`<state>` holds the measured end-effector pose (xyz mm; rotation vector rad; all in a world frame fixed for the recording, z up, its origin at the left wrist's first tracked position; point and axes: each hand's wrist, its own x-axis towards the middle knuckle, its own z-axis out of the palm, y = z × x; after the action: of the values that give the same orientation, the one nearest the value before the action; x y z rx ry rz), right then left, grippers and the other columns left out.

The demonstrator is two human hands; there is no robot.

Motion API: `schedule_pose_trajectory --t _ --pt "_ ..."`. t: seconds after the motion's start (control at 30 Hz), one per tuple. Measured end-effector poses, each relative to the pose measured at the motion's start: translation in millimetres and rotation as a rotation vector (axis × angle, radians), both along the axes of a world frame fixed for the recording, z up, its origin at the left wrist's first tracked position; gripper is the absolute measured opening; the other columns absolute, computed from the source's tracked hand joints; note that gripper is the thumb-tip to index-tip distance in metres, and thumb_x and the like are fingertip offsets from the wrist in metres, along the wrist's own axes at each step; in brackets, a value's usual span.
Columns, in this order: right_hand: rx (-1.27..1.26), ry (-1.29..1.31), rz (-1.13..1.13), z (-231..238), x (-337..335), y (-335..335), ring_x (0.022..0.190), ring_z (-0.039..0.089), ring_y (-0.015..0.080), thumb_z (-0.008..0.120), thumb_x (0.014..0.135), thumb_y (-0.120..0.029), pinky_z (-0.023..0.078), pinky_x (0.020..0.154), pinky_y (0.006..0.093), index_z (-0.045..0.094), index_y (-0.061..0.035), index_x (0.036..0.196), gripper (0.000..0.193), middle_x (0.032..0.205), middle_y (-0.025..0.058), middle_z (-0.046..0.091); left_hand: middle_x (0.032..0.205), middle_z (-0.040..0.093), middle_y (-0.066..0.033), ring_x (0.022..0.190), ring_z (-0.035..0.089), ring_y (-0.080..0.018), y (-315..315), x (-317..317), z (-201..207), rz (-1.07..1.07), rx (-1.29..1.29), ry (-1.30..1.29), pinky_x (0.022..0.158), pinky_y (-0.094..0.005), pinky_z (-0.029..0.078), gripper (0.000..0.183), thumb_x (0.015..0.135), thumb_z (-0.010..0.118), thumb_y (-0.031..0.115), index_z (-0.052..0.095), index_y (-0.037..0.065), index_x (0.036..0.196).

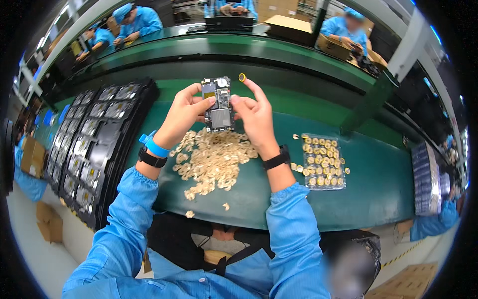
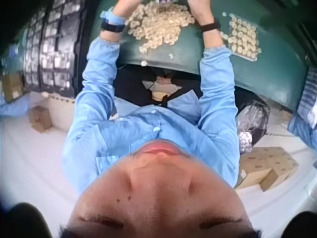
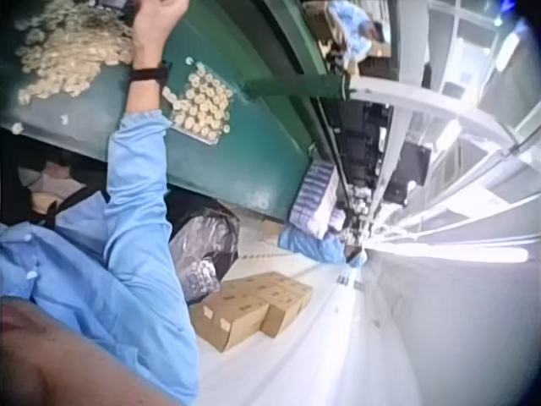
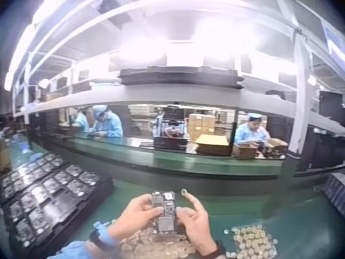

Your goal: The worker is assembling small electronic components, such as rubber rings and batteries, onto circuit boards on a factory production line.

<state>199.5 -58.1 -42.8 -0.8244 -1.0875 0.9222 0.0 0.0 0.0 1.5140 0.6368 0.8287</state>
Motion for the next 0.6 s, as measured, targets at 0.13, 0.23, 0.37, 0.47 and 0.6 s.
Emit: schedule_pose_trajectory --t 0.13,0.23,0.37,0.47,0.6 --pt "0.019 -0.015 -0.088 0.4 2.0 -0.4 0.086 0.069 0.0105 0.072 0.093 0.002 0.055 0.073 0.0227 0.035 -0.0003 0.155 0.072 0.096 0.0095 0.073 0.1 0.075 -0.0064 0.086 0.07 -0.0106 14.2 21.3 -14.9 0.057 -0.003 -0.024 0.07 -0.0263 0.057 0.023 0.098 0.07 0.015 0.064 0.002 0.116" --pt "-0.023 -0.039 -0.081 3.6 8.2 -0.1 0.086 0.069 0.0106 0.071 0.093 0.006 0.057 0.075 0.0244 0.034 -0.0005 0.156 0.073 0.095 0.0099 0.072 0.097 0.076 -0.0066 0.086 0.07 -0.0106 24.2 25.1 -17.7 0.096 -0.026 -0.11 0.068 -0.0255 0.057 0.021 0.098 0.07 0.014 0.066 0.0 0.113" --pt "-0.057 -0.069 -0.081 5.2 6.4 -5.2 0.086 0.069 0.0099 0.07 0.093 0.006 0.055 0.077 0.0232 0.035 -0.0017 0.156 0.073 0.092 0.0077 0.071 0.102 0.076 -0.0072 0.088 0.071 -0.0115 23.4 18.8 -16.2 0.045 0.015 -0.136 0.073 -0.0274 0.058 0.022 0.099 0.069 0.013 0.068 0.0 0.116" --pt "0.005 -0.141 -0.148 0.9 7.9 0.0 0.085 0.068 0.0095 0.072 0.09 0.008 0.055 0.078 0.0235 0.038 0.0001 0.154 0.072 0.093 0.0077 0.072 0.1 0.075 -0.0081 0.083 0.071 -0.0115 22.5 14.5 -28.0 0.053 0.087 -0.047 0.068 -0.027 0.059 0.019 0.098 0.067 0.008 0.067 -0.001 0.115" --pt "-0.003 -0.142 -0.249 7.4 20.6 0.3 0.083 0.069 0.0097 0.081 0.083 0.006 0.055 0.078 0.0233 0.04 0.0046 0.151 0.079 0.09 0.0093 0.075 0.094 0.074 -0.0078 0.08 0.071 -0.012 24.7 15.8 -30.1 -0.079 0.073 -0.014 0.066 -0.0283 0.061 0.013 0.098 0.068 0.009 0.065 -0.002 0.103"
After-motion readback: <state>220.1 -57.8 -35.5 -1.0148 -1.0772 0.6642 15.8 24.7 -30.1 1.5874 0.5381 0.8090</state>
